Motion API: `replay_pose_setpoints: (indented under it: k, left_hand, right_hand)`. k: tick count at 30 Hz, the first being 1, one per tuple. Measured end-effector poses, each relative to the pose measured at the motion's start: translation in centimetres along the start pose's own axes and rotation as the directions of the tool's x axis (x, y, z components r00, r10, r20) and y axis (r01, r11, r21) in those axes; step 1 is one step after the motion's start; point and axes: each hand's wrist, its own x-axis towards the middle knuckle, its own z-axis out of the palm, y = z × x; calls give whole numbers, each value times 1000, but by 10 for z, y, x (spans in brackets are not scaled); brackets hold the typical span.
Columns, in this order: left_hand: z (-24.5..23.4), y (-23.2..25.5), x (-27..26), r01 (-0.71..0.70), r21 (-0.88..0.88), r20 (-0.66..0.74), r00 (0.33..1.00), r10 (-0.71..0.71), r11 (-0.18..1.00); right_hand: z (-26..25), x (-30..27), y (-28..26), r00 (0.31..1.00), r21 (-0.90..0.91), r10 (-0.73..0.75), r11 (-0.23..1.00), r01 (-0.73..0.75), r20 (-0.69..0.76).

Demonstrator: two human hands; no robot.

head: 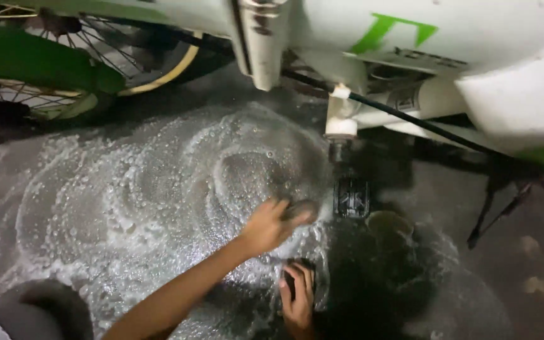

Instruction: The person scrubs a soapy concrete floor with a small brush, repeatedly dipping the brush into a metal bucket of soapy water. The person works in circular motions around the bucket and near a parked motorcycle, spreading foam across the floor surface.

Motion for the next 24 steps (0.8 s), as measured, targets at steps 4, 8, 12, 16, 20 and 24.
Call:
replay_pose_setpoints:
  k: [4,8,12,16,20,24]
  left_hand:
    - [-101,-20,-6,680,-398,298,730,-614,616]
    - [20,-170,-15,545,128,-492,760,-424,828]
    - [26,-51,7,581,-340,-252,701,-667,739]
    - [16,63,-68,261,-231,-41,960,-277,937]
    - [13,49,-151,-90,-85,-65,994,85,992]
    - [-54,-12,-108,801,-362,451,598,-663,477]
  right_hand:
    - [4,-2,-4,994,-12,-105,994,104,-44]
    - [5,-5,4,992,-10,-129,992,129,-5]
    - [9,0,5,987,-37,-158,987,157,-26]
    - [-6,-2,-6,990,0,-132,991,132,-52]
    - [-24,-30,-18,984,63,-180,982,180,-16]
    - [-34,-43,-3,997,-16,-66,998,66,-45]
